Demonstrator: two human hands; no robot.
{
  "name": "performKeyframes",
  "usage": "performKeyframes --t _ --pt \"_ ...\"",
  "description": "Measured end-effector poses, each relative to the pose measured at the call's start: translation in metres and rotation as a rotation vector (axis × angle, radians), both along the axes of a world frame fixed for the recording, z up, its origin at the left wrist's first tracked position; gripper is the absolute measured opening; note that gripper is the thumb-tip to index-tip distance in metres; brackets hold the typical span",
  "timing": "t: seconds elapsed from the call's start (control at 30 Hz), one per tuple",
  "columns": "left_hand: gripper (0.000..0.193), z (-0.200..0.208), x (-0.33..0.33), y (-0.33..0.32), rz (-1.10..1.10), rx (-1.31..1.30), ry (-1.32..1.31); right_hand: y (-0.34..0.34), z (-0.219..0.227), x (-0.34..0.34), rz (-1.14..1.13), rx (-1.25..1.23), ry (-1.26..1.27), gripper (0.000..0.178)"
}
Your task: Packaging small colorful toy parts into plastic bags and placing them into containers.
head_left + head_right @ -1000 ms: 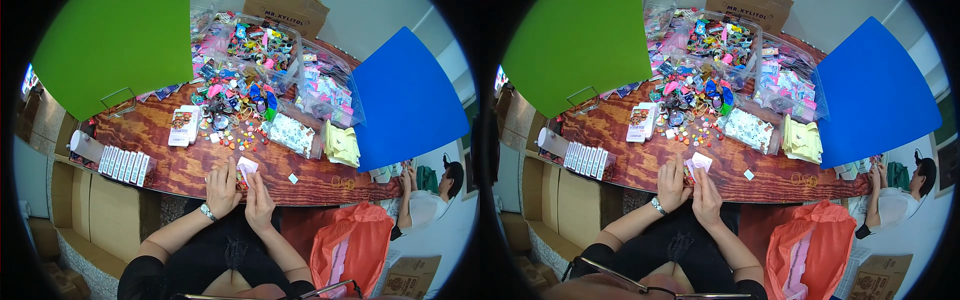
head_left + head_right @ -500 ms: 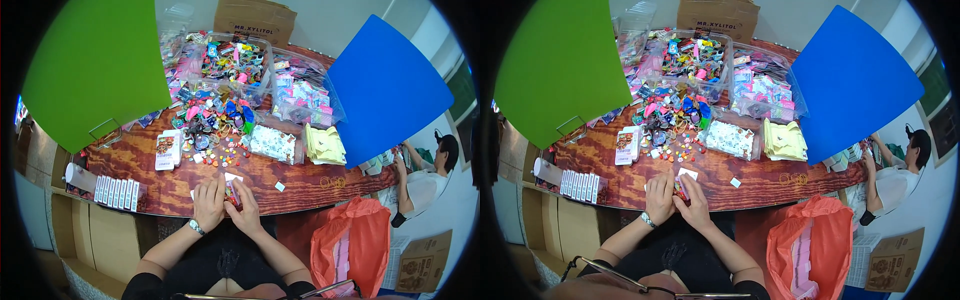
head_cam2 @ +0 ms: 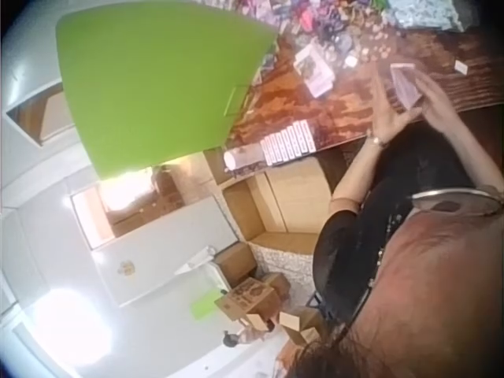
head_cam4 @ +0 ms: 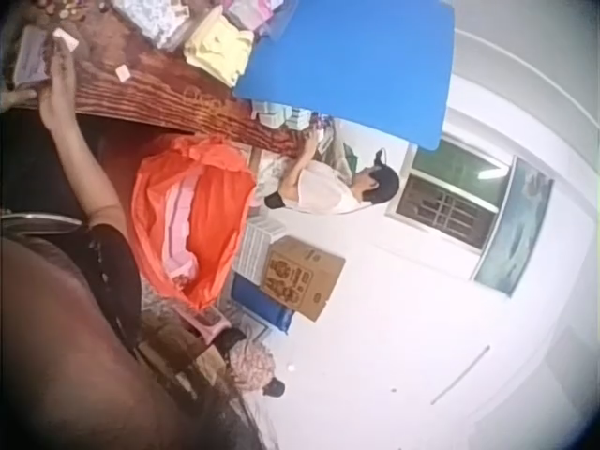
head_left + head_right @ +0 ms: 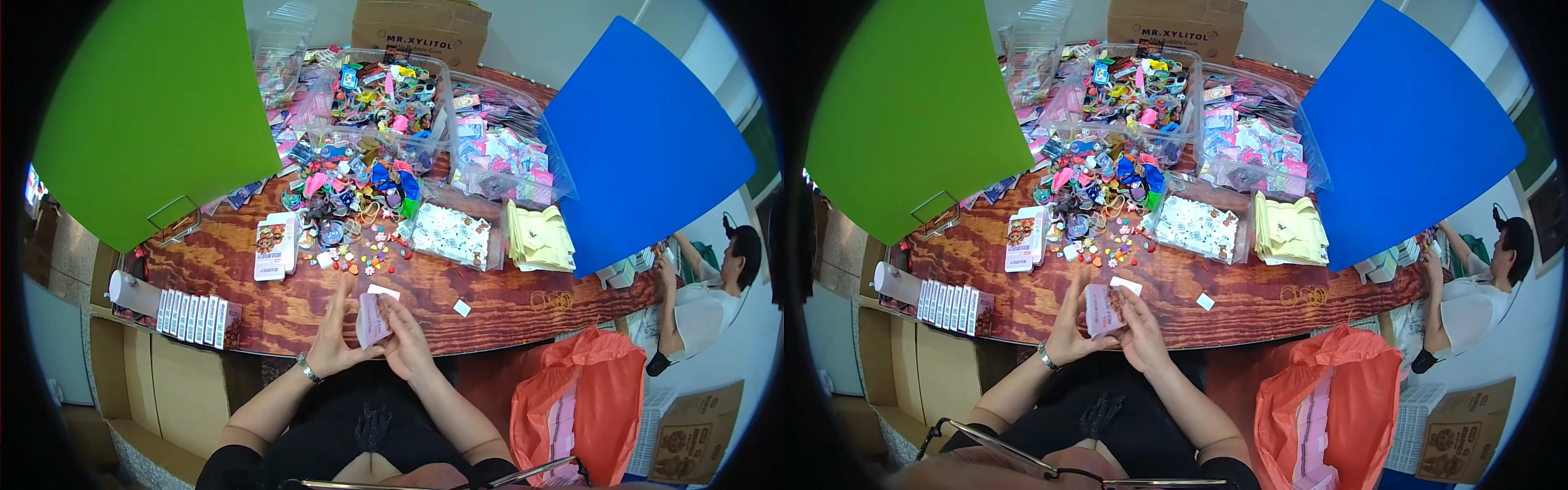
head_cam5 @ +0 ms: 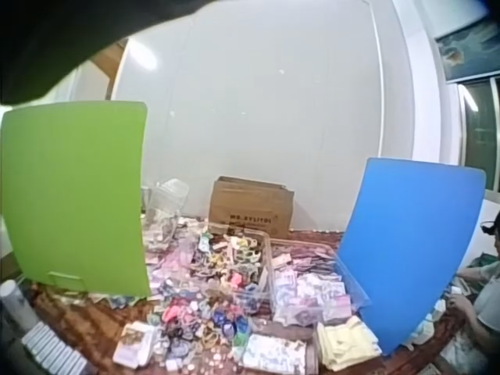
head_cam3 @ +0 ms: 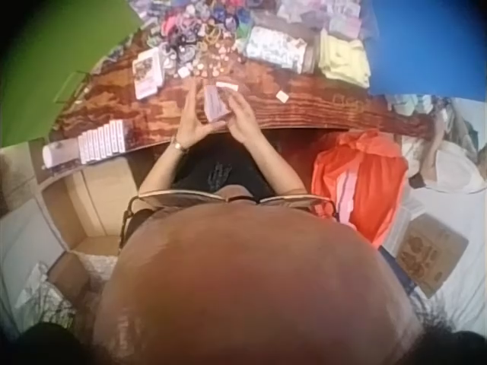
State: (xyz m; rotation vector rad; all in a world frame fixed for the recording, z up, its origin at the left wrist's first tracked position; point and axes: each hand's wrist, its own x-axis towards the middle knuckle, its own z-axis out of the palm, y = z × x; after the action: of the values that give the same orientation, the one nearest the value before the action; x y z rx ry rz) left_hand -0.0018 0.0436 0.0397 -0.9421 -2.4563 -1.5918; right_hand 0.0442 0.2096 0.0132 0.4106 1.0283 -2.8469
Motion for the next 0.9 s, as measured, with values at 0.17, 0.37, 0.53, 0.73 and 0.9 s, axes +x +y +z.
performKeyframes --t 0.17,0.37,0.53,0.73,0.9 --pt "0.113 -0.009 -0.005 -0.006 -0.164 0.037 -0.116 -0.011 -0.003 0.006 0.157 -0.091 -0.058 0.044" --pt "0.094 -0.015 0.000 -0.021 -0.078 0.135 -0.188 -0.018 0.006 0.003 0.269 -0.009 -0.083 0.046" --pt "0.088 -0.019 0.002 -0.039 0.133 0.219 -0.267 -0.010 -0.004 -0.004 0.379 0.448 0.041 0.050" --pt "0.087 -0.038 -0.011 -0.058 0.290 0.054 -0.034 -0.002 0.005 -0.010 0.133 0.996 0.218 0.033" --pt "0.084 -0.052 -0.016 -0.063 0.354 0.081 -0.215 0.016 0.003 -0.011 -0.134 1.517 0.471 0.023"
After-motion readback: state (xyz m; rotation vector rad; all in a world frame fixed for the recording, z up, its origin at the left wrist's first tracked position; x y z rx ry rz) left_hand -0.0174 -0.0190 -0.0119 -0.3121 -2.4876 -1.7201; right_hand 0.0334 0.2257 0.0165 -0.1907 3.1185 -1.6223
